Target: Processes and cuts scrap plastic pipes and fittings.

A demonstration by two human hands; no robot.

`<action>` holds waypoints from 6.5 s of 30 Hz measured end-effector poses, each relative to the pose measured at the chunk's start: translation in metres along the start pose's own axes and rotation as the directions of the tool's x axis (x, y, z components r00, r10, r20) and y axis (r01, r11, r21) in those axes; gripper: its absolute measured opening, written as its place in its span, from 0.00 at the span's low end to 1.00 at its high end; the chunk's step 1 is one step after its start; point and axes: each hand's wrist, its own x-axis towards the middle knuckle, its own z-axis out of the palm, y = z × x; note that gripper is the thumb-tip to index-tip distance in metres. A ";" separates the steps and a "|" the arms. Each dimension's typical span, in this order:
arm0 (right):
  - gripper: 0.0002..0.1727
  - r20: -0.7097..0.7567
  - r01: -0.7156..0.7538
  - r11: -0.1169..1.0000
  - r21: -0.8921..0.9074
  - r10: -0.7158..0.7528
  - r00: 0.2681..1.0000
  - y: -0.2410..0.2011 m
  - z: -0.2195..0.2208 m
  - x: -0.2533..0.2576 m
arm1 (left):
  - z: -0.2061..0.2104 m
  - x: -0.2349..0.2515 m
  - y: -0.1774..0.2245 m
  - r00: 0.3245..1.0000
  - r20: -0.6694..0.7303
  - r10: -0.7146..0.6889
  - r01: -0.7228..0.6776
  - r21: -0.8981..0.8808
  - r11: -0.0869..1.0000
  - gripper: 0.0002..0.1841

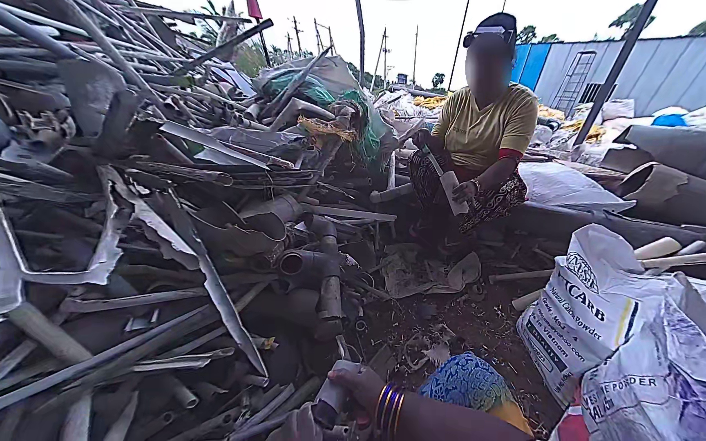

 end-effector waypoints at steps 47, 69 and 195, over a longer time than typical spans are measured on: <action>0.22 0.011 0.536 0.827 -0.169 -0.542 0.840 -0.014 0.000 0.000 | -0.013 0.018 -0.007 0.696 0.718 -0.013 0.618 -0.608 -0.499 0.18; 0.25 0.608 0.855 0.142 -0.500 -0.645 0.462 0.004 -0.003 -0.013 | 0.002 0.020 -0.014 0.693 0.708 -0.136 0.480 -0.594 -0.646 0.19; 0.18 0.175 0.685 0.320 -0.654 -0.818 0.549 0.006 0.007 -0.001 | -0.012 0.030 -0.007 0.808 0.511 -0.294 0.473 -0.265 0.840 0.16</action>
